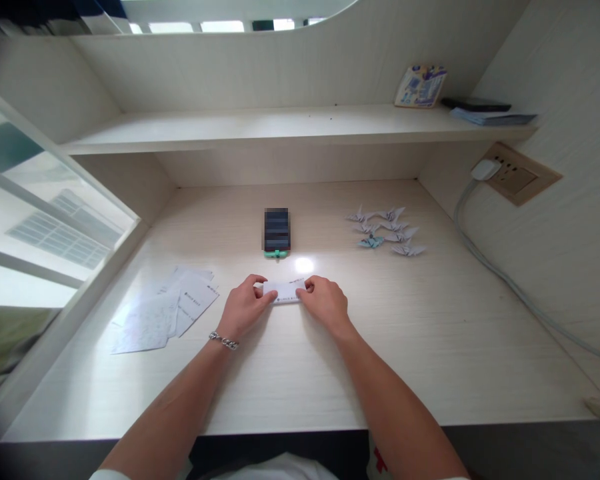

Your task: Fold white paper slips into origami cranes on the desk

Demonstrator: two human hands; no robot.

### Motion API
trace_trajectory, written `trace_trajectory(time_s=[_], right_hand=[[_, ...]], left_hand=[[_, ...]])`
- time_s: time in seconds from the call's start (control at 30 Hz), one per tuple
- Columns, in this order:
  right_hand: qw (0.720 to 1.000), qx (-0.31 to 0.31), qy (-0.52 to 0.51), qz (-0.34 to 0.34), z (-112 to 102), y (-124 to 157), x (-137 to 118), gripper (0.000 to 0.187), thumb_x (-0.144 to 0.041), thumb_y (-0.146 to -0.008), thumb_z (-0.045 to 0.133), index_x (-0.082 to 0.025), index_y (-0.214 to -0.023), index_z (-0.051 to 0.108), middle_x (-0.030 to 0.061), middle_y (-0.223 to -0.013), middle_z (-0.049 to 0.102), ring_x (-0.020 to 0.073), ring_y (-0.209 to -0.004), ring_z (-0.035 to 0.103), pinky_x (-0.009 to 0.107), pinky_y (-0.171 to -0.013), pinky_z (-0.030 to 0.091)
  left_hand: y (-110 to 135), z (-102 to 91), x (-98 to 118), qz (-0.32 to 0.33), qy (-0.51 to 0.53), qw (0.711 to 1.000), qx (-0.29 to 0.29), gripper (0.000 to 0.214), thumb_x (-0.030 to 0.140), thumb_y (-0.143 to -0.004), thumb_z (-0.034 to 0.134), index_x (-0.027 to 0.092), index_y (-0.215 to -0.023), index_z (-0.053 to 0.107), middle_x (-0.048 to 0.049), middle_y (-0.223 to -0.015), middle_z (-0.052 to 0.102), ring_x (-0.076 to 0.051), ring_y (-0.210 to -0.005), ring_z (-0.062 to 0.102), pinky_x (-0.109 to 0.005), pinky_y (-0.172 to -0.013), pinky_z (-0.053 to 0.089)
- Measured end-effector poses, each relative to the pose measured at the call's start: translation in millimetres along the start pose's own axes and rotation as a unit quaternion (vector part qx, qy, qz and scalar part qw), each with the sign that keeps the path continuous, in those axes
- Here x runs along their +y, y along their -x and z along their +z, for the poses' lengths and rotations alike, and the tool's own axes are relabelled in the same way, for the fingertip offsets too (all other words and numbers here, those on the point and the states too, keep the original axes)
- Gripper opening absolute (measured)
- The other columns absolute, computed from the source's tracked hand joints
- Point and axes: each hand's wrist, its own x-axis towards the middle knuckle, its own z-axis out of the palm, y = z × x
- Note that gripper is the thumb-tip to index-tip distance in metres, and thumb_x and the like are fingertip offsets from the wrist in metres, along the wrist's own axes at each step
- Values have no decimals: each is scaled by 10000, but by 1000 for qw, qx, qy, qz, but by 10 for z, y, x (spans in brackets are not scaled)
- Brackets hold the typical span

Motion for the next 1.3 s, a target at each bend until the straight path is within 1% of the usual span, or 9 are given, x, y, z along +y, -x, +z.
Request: trace_trajectory(time_s=[0.17,0.33,0.43,0.6,0.77,0.87,1.07,1.3], right_hand=[[1000,11,12,17,5,-7,0,196,-386,-642,639,-262,-790,669,26,-752,690,216,-706,593,275,-535,320],[999,9,24,30,14,-22,-5,247,-379,-659,620,-253,-871,631,28,-757,679,211,-694,583,281,-547,324],[998,12,52,46,23,-17,-35,234,-381,-683,589,-252,-877,610,22,-768,677,207,-687,585,284,-549,322],[993,3,94,74,24,5,-115,170,-395,-710,539,-282,-822,600,-24,-787,673,201,-721,593,282,-558,322],[990,9,110,92,28,12,-134,192,-416,-708,537,-269,-798,621,2,-747,658,202,-738,589,277,-572,327],[990,13,103,93,21,7,-121,189,-418,-698,547,-263,-777,622,2,-737,657,194,-727,583,270,-568,325],[995,4,62,74,-16,-10,-87,138,-364,-663,586,-261,-751,610,-33,-722,668,165,-686,579,256,-554,319],[995,0,55,80,-19,-24,-65,132,-362,-665,589,-254,-737,614,-26,-703,658,157,-675,574,250,-550,317]], left_hand=[[-12,17,23,-33,-21,999,22,370,404,-649,675,214,-951,580,-53,-730,668,-232,-668,579,-279,-578,321],[-17,46,44,-42,-43,998,33,334,416,-685,634,215,-942,565,-51,-712,667,-239,-673,575,-283,-571,301],[-21,55,58,-50,-81,995,22,305,431,-719,590,220,-934,544,-48,-735,674,-238,-686,580,-285,-560,300],[-22,63,70,-59,-140,988,2,227,426,-756,536,253,-901,507,11,-724,673,-213,-683,582,-274,-536,300],[-12,74,67,-53,-160,986,1,186,427,-772,504,262,-857,518,28,-726,665,-191,-663,574,-267,-530,296],[-12,66,78,-59,-165,985,0,194,431,-766,505,262,-858,524,27,-731,666,-189,-664,572,-267,-528,293],[-9,46,103,-67,-166,984,-11,195,434,-768,497,262,-854,531,23,-742,669,-189,-678,574,-264,-527,289],[2,57,106,-69,-168,983,-12,184,415,-774,493,255,-850,540,11,-750,672,-189,-687,576,-264,-538,296]])
